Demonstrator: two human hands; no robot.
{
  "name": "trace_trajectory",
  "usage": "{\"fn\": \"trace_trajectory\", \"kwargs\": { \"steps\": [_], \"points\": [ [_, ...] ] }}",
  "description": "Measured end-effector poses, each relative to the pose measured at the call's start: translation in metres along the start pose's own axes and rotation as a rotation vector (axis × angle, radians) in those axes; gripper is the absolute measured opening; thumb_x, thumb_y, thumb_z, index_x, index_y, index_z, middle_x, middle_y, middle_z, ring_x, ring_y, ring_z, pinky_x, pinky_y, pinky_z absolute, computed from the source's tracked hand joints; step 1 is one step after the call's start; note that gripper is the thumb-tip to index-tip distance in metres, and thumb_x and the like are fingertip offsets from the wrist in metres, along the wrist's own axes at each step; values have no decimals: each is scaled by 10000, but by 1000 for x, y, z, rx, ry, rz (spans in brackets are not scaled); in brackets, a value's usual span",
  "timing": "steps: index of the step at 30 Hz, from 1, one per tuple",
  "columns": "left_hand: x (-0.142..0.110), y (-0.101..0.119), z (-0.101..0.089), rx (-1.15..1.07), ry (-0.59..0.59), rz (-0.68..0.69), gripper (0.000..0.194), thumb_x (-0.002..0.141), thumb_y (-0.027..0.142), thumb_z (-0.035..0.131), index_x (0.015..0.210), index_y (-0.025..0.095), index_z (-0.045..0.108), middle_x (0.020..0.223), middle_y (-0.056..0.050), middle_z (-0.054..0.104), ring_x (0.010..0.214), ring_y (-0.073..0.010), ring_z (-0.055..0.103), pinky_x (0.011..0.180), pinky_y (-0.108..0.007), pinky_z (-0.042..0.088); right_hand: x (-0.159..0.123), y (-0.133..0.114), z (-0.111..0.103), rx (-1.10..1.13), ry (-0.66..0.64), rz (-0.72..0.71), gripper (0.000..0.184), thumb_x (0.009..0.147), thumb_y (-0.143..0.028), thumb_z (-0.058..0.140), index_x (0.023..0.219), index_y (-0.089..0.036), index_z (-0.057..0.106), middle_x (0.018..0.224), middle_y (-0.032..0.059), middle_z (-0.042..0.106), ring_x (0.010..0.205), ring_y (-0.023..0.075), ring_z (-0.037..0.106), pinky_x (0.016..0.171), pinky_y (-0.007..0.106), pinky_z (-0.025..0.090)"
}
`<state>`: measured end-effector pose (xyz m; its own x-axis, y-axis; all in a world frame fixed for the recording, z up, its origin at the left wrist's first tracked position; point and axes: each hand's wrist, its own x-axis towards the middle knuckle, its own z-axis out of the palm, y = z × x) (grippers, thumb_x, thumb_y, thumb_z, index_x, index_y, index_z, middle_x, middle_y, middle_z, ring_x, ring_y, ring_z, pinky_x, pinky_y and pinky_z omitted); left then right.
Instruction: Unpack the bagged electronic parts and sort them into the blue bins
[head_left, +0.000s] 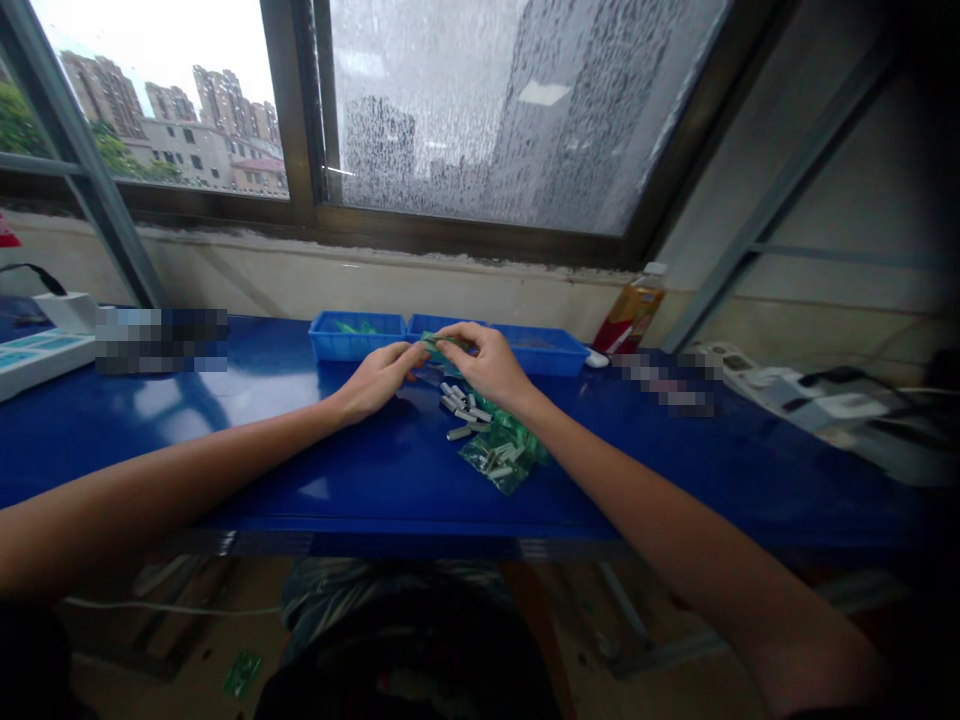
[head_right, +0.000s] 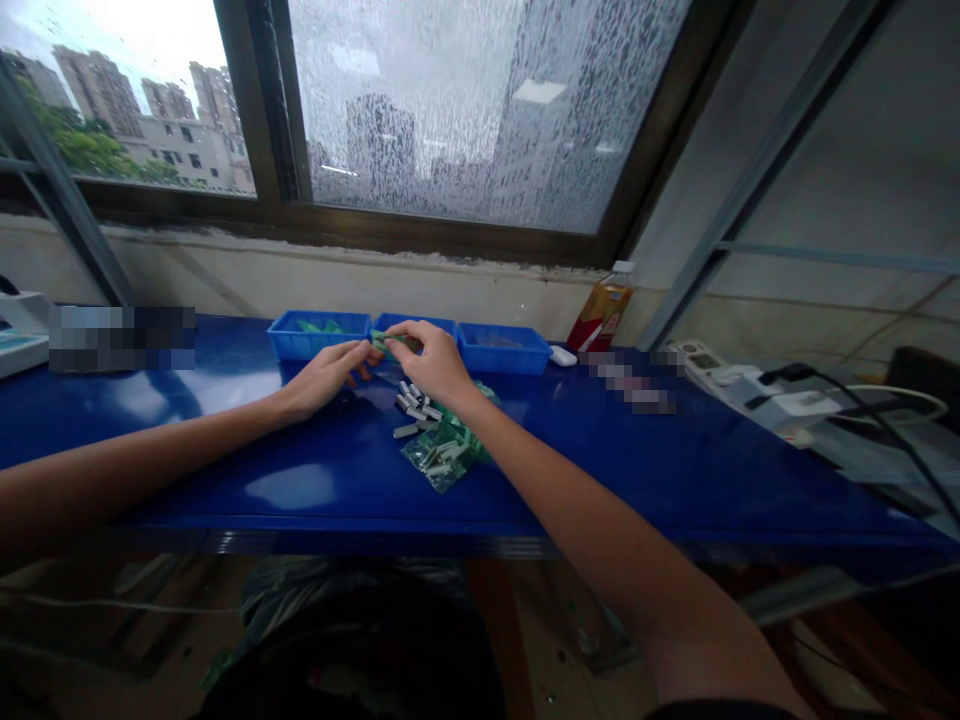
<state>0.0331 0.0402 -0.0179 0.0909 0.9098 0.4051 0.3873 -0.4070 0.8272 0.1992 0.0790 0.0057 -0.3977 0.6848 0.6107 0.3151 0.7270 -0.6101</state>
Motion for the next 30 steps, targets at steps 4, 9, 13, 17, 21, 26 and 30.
{"fn": "trace_trajectory", "kwargs": {
  "steps": [4,9,13,17,21,26,30],
  "points": [
    [2,3,-2,-403,29,-298,325,809,443,522,782,126,586,766,-37,587,610,-110,535,539,-227,378,-5,-2,0,-110,-88,-170,194,754,-130,531,866,-189,678,860,40,570,822,150,549,717,294,455],
    [3,5,-2,-361,136,-147,111,780,225,582,798,164,491,692,25,514,574,-74,512,521,-194,367,-5,-3,3,-173,-1,-163,265,665,-49,509,793,-193,690,985,58,469,980,176,491,866,342,423],
    [3,3,-4,-70,165,163,81,789,190,560,807,169,484,764,21,509,607,-74,510,543,-202,401,-1,-4,1,-48,8,93,153,742,-250,562,717,-159,681,885,64,521,882,187,510,785,334,425],
    [2,0,-7,260,185,343,37,783,138,547,814,158,555,837,-13,515,698,-97,528,584,-209,437,1,-4,-1,199,-34,333,401,808,-490,472,666,-149,629,693,43,558,683,158,513,619,294,395],
    [-1,0,-6,338,149,450,106,777,96,522,818,157,599,904,-39,510,792,-116,548,660,-232,480,0,-2,2,247,-27,349,223,739,-360,566,653,-154,573,624,1,522,596,118,483,547,253,357],
    [-2,5,-4,275,93,365,201,828,285,522,936,157,632,966,-67,551,852,-156,561,718,-279,471,-2,-3,1,48,34,57,124,759,-232,508,829,-165,585,620,-27,481,559,103,457,563,249,370],
    [0,9,-4,-134,63,-32,467,875,504,360,809,134,638,802,-68,609,771,-181,578,672,-295,451,-6,-9,-4,-260,-30,-279,193,804,-150,454,892,-188,622,747,16,521,675,126,485,662,268,394]
  ]
}}
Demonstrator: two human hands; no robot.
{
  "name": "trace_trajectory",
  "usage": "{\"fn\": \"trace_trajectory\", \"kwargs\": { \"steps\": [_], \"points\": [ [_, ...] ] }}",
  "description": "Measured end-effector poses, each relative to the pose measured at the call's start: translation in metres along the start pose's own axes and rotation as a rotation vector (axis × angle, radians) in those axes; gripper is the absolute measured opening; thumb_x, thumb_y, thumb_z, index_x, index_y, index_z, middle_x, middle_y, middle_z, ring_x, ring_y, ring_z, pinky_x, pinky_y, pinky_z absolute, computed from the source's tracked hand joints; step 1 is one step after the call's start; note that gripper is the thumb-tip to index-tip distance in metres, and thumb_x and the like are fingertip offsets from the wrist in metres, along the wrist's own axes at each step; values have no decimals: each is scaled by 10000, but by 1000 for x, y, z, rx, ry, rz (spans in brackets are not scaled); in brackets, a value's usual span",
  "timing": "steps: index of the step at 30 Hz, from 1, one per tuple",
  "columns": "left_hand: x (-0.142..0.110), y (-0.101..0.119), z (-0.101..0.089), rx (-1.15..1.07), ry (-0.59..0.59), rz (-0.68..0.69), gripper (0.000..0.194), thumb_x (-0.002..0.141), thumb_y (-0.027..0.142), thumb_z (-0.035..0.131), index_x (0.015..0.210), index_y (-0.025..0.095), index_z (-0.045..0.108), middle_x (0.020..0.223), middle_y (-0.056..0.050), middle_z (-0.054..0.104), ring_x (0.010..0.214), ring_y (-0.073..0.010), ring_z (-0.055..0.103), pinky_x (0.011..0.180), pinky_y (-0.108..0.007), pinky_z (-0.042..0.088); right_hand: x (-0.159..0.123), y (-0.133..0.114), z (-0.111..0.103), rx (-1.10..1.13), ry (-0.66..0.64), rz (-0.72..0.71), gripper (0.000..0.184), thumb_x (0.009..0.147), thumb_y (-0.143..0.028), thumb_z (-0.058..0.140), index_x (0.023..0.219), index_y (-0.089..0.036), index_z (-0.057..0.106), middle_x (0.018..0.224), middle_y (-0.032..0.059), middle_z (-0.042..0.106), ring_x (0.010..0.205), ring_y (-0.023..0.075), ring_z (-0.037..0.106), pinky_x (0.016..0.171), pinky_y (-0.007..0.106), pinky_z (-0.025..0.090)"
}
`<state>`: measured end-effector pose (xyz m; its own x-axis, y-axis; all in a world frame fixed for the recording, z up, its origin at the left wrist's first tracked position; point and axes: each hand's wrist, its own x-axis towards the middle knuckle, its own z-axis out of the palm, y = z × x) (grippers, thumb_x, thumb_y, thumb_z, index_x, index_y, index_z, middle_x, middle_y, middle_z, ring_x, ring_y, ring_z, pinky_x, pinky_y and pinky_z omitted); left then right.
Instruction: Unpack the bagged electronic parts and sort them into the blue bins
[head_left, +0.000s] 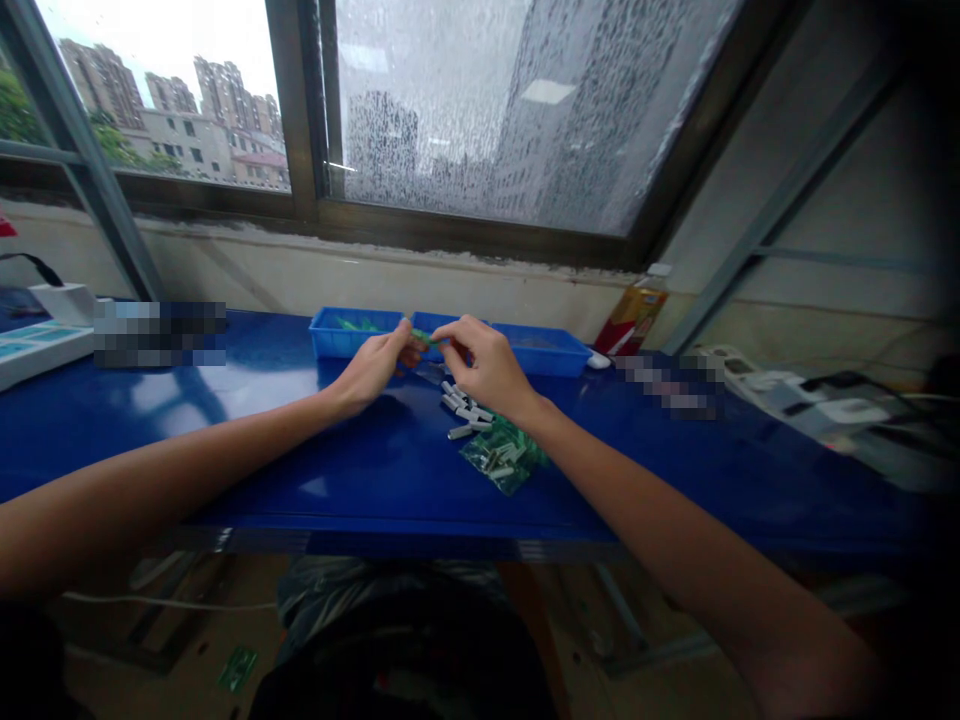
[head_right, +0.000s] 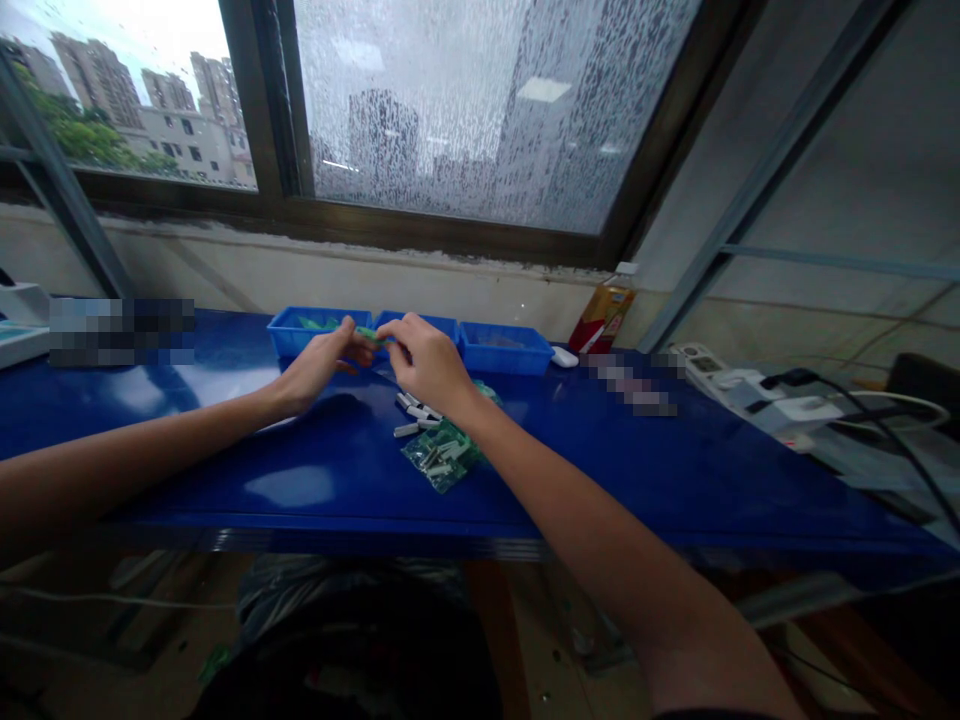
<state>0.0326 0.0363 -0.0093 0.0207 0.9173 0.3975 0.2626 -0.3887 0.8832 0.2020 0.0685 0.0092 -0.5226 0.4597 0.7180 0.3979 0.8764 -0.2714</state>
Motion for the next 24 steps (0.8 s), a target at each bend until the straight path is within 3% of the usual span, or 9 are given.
{"fn": "trace_trajectory", "kwargs": {
  "steps": [2,5,8,11,13,16,18,21,24],
  "points": [
    [1,1,0,-184,-9,-146,425,844,504,431,775,130,622,759,-60,609,696,-158,571,623,-274,439,-1,-2,0,-45,-46,-83,224,812,-119,432,865,-199,634,821,33,529,752,139,504,712,278,409],
    [2,2,-1,-247,3,-172,216,786,351,572,766,138,605,741,-36,606,657,-119,554,600,-236,428,-2,0,2,-64,-83,-116,237,798,-93,435,818,-199,646,892,47,516,831,151,515,773,294,426],
    [8,5,-11,-87,86,-82,155,767,287,596,833,147,602,696,-11,590,613,-103,545,574,-220,431,-1,3,-1,-75,-92,-93,191,800,-133,482,872,-178,653,952,71,518,907,174,519,829,317,427],
    [19,6,-33,195,266,93,288,735,268,635,999,165,582,661,16,576,580,-104,550,554,-215,433,3,8,-14,-88,-51,-22,184,807,-194,522,939,-153,644,952,86,548,927,194,528,841,339,422],
    [27,4,-50,302,376,123,321,748,283,625,1045,170,582,710,-2,613,592,-112,576,556,-220,441,5,11,-25,-104,-21,37,176,815,-213,520,929,-156,641,895,75,577,885,192,538,816,342,421],
    [38,-3,-66,399,437,85,246,808,321,549,949,147,652,792,-49,658,636,-132,616,600,-243,464,7,15,-36,-124,-17,92,149,818,-221,520,896,-174,638,830,56,606,838,193,541,785,344,415],
    [42,-8,-69,480,418,77,262,825,333,520,934,156,680,803,-63,678,703,-167,640,663,-274,472,6,16,-38,-129,-31,100,137,817,-220,522,882,-181,636,825,53,616,831,195,540,779,345,413],
    [43,-13,-65,711,279,79,293,833,380,494,918,196,705,829,-81,703,803,-229,650,761,-338,461,4,18,-35,-139,-69,92,136,823,-227,518,875,-180,634,838,59,625,838,200,534,784,349,413],
    [38,-18,-63,906,184,130,358,839,434,469,1012,203,681,984,-101,695,984,-273,609,893,-413,407,2,21,-34,-141,-120,87,139,832,-235,508,876,-182,629,857,63,628,859,204,529,803,356,411]
  ]
}}
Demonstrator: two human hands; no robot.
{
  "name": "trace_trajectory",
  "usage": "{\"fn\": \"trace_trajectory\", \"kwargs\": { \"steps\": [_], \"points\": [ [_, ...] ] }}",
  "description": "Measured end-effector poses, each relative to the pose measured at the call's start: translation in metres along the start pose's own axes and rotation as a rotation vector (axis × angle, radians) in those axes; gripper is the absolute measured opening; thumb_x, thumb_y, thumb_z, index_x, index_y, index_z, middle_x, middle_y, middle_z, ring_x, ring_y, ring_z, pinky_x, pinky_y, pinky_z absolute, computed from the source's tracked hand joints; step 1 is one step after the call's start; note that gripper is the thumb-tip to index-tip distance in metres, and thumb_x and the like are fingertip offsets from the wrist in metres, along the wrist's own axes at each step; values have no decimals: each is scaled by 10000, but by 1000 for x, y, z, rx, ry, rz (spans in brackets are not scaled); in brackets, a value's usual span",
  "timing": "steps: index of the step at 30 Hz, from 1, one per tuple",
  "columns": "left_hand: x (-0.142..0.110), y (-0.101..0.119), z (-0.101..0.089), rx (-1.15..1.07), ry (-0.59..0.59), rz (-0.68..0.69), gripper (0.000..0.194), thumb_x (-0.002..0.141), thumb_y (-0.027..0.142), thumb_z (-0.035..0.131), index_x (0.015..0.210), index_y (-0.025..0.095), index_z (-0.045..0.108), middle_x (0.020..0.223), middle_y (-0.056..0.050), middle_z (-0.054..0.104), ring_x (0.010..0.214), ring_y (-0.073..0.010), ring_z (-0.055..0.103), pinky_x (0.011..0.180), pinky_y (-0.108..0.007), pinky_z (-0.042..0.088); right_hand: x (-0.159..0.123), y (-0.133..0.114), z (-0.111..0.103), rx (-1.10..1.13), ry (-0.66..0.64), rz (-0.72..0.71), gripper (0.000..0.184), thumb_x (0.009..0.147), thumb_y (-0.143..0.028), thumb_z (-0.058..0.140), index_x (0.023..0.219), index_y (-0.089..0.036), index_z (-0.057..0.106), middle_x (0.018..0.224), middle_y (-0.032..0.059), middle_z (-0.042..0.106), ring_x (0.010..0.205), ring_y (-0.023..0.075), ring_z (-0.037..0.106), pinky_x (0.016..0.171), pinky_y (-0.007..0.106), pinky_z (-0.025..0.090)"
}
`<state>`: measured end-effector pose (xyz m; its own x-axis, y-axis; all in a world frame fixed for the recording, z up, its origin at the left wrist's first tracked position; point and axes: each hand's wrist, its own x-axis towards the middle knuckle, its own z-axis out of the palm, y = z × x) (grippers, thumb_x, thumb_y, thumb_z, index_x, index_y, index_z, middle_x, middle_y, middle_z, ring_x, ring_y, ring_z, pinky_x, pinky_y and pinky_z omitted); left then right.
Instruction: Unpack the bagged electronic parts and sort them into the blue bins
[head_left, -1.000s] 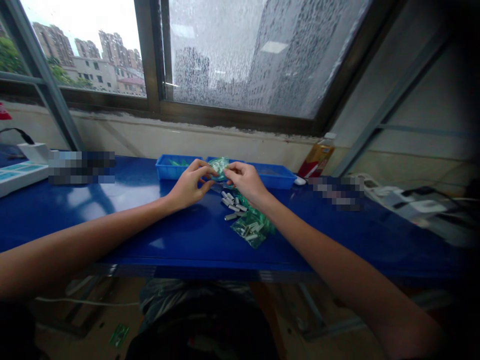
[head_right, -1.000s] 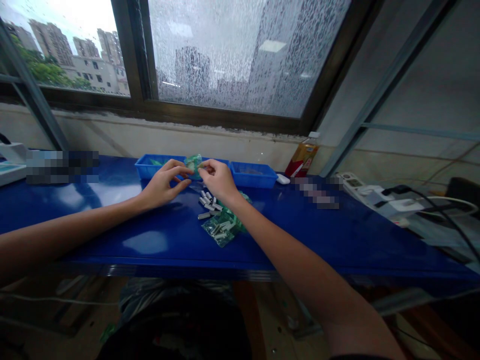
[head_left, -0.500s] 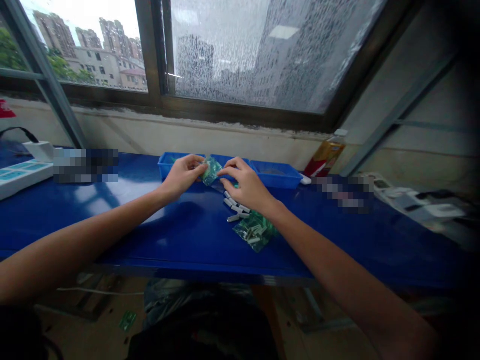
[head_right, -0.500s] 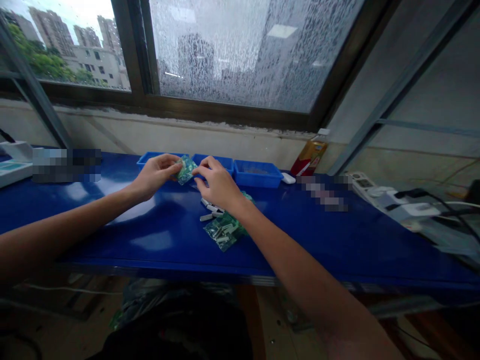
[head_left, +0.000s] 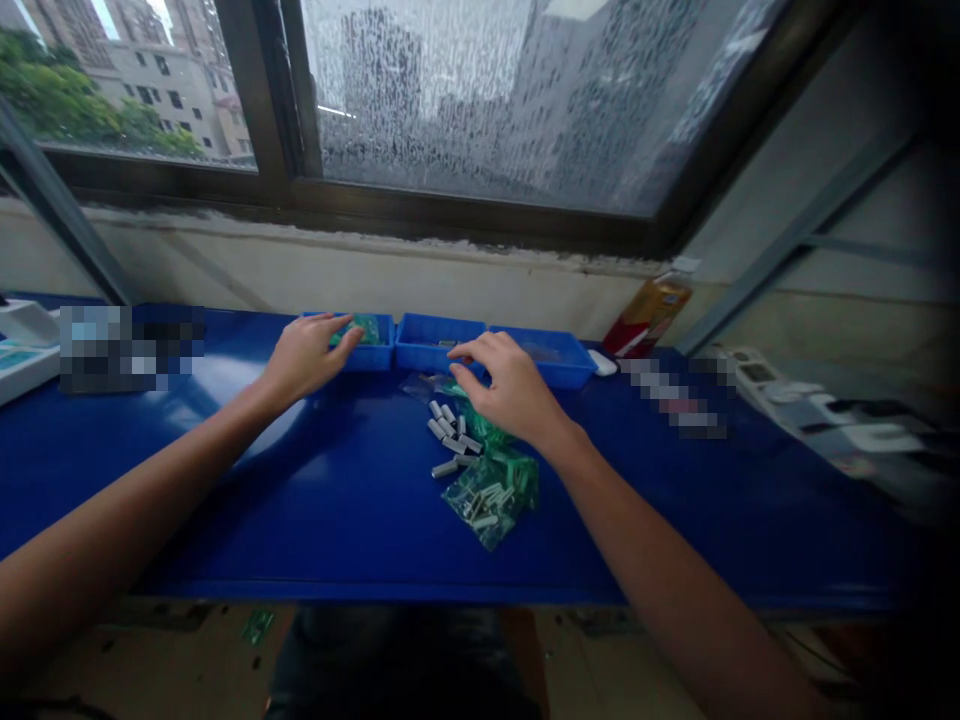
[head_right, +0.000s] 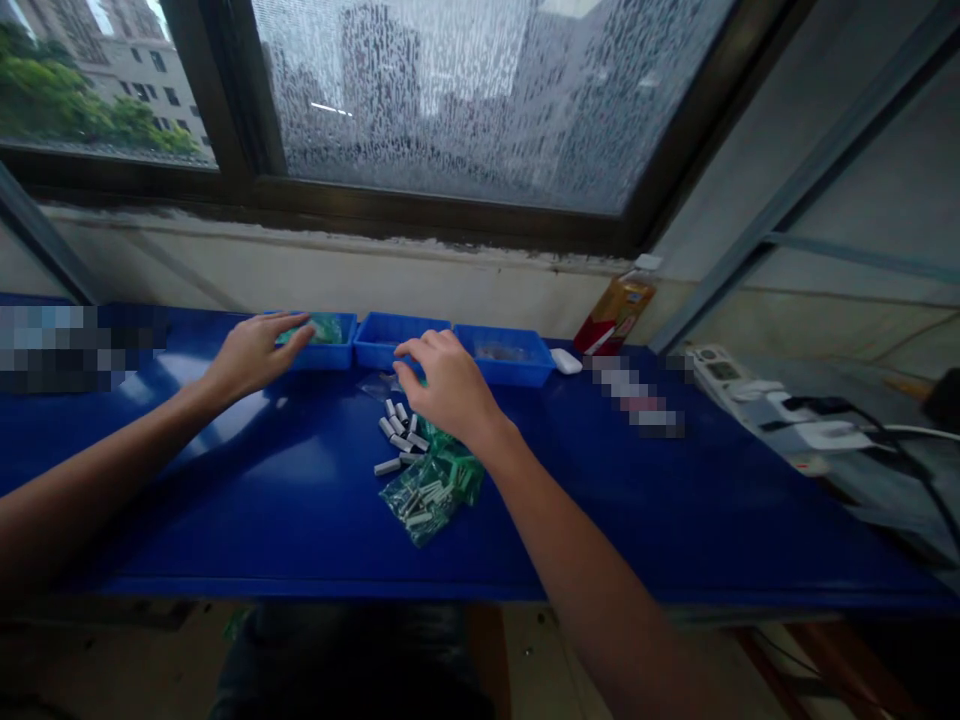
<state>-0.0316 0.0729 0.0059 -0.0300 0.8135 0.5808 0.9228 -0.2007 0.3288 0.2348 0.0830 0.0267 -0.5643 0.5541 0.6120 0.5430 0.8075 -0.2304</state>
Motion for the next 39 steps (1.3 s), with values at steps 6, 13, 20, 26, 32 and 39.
{"fn": "trace_trajectory", "kwargs": {
  "steps": [6,13,20,26,32,39],
  "points": [
    [-13,-3,1,140,-60,61,421,870,467,405,1082,187,638,1140,-123,627,1097,-287,530,933,-461,361,-2,16,-7,-1,-74,60,168,854,-233,467,899,-194,623,860,49,629,831,184,544,793,348,410],
    [-27,27,0,0,-49,269,284,865,366,473,1023,198,639,1110,-107,594,1073,-252,511,922,-432,391,-12,34,7,-149,-358,146,318,733,-400,623,956,-174,652,932,97,628,821,221,575,699,341,428],
    [-41,58,1,-566,-388,38,344,863,451,447,911,186,661,951,-86,651,925,-227,575,830,-391,435,-3,9,9,-109,12,160,165,825,-215,504,827,-178,665,827,61,603,771,174,556,689,308,419],
    [-40,64,0,-1286,-575,-614,439,812,568,479,873,160,630,881,-69,647,724,-146,598,586,-247,428,-6,-18,26,-69,94,-142,239,881,-272,464,967,-237,684,739,44,505,737,171,451,682,320,380],
    [-39,53,8,-946,-200,-305,139,786,305,606,833,176,586,773,-16,615,681,-125,559,620,-251,438,-6,-29,38,115,-39,-9,248,845,-321,524,1006,-206,673,828,56,557,807,177,484,744,330,387],
    [-45,52,8,-426,-33,291,208,813,165,529,987,214,632,995,-73,593,965,-199,535,877,-377,427,9,-31,33,675,-119,527,326,838,-384,451,654,-150,584,600,-2,558,574,120,500,548,248,372]
  ]
}}
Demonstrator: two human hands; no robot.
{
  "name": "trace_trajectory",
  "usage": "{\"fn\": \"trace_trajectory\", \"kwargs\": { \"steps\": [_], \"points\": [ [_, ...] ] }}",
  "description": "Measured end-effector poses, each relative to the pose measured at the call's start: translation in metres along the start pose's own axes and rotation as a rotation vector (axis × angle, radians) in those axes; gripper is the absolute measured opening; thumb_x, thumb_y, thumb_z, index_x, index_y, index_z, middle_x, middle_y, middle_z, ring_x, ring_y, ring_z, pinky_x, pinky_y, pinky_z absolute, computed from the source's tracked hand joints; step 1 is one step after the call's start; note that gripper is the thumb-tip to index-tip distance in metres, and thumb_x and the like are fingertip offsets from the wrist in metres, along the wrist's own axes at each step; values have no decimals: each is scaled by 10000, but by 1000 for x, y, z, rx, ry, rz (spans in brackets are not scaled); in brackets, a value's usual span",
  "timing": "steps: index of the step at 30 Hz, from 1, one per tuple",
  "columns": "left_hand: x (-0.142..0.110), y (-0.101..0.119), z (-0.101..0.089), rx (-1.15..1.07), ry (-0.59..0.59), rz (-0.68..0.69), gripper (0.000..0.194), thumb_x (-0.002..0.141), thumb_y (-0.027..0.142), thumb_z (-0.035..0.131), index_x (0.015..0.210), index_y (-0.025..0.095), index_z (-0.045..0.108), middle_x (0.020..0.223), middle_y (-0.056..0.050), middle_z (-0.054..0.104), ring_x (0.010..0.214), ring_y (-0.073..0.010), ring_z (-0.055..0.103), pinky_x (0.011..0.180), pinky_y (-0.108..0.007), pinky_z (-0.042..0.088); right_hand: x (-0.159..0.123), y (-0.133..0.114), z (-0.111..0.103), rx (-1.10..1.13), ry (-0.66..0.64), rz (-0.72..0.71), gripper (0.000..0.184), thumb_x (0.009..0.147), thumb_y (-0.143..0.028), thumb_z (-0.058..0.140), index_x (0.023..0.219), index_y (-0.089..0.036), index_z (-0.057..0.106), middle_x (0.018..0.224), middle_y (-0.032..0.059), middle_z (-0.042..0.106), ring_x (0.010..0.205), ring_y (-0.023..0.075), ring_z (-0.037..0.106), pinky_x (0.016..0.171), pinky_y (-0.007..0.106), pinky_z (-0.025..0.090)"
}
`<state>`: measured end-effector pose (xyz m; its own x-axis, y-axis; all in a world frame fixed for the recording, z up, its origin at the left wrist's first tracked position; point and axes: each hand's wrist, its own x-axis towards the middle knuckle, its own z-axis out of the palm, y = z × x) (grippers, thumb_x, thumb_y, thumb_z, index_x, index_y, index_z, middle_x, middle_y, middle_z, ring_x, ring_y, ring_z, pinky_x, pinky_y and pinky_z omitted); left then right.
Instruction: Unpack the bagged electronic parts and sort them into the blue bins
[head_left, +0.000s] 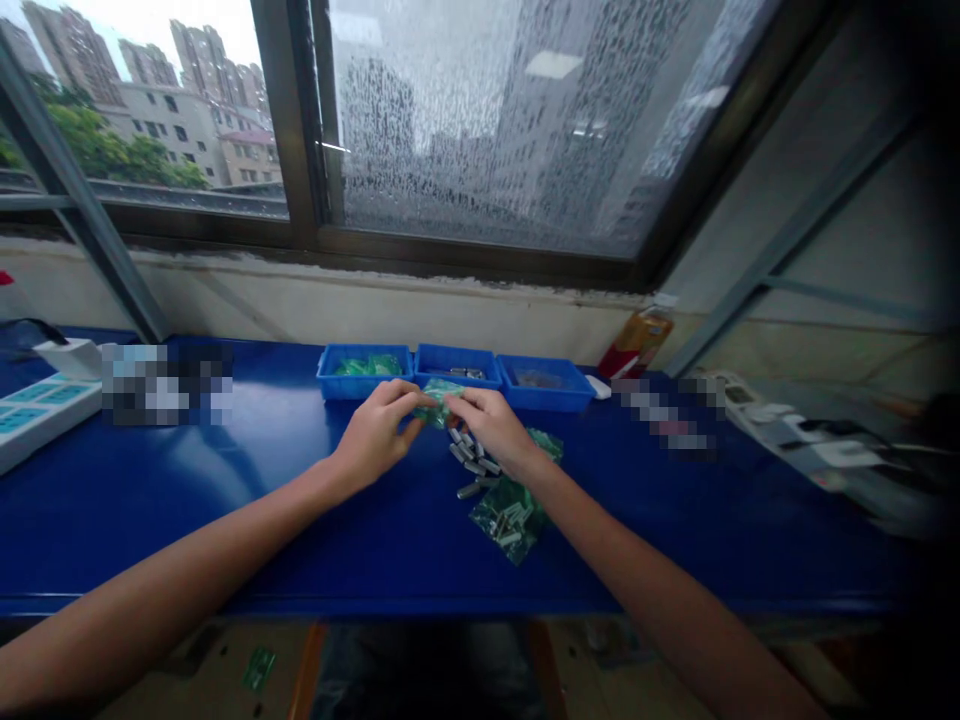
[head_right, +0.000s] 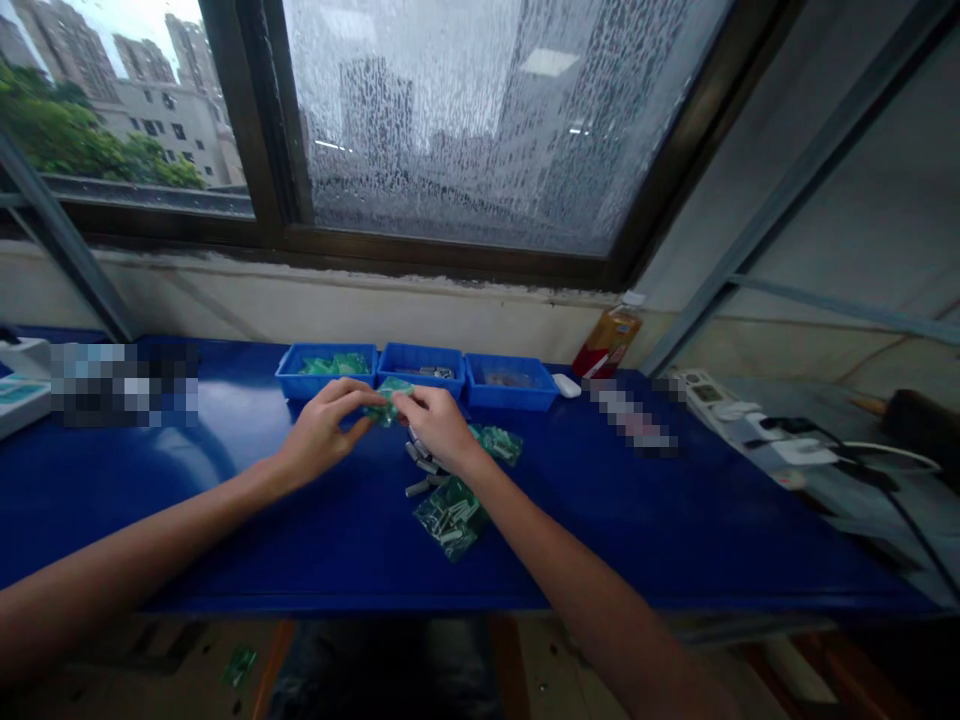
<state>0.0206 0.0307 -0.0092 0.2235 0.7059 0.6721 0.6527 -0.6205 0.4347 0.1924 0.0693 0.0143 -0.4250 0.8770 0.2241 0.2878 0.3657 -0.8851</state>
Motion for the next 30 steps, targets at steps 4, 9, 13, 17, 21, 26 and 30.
{"fn": "trace_trajectory", "kwargs": {
  "steps": [4,9,13,17,21,26,30],
  "points": [
    [6,3,-2,-171,-50,-215,268,818,334,549,1013,172,635,996,-90,592,958,-215,543,828,-359,435,18,1,2,-100,93,-78,213,794,-269,487,654,-146,590,580,-12,529,558,116,490,532,237,379],
    [16,-4,-10,-809,-69,-857,485,850,550,390,927,124,608,871,-86,626,724,-164,592,658,-296,448,26,13,4,-527,167,-547,276,837,-180,446,1005,-156,664,900,75,572,785,159,548,739,301,446],
    [17,-10,-7,-875,-50,-881,209,794,335,576,841,131,574,787,-38,608,637,-104,578,618,-234,428,15,23,8,-567,89,-630,413,784,-51,412,1110,-181,630,1042,93,510,880,159,552,811,301,464],
    [14,-10,-2,-456,53,-578,153,785,224,571,921,159,548,711,-2,594,594,-113,574,585,-240,423,9,19,10,-393,177,-409,351,720,-43,468,974,-149,685,1050,103,520,884,160,557,750,274,481],
    [8,-9,-5,50,89,-110,136,807,204,552,936,177,587,823,-34,628,729,-145,578,676,-271,435,12,11,12,-67,157,-83,257,807,-312,513,715,-138,679,746,59,615,698,149,577,652,272,461],
    [6,-11,-7,176,33,60,151,852,223,491,893,179,630,894,-63,613,888,-189,559,811,-328,427,14,10,16,275,76,153,208,779,-321,520,685,-143,574,588,1,560,475,90,523,428,200,334],
    [9,-11,-4,-56,-49,-178,212,820,342,533,909,175,629,898,-63,624,885,-202,563,750,-316,434,11,13,15,50,214,-114,63,744,-187,511,714,-162,560,594,-24,525,546,106,539,507,211,394]
  ]
}}
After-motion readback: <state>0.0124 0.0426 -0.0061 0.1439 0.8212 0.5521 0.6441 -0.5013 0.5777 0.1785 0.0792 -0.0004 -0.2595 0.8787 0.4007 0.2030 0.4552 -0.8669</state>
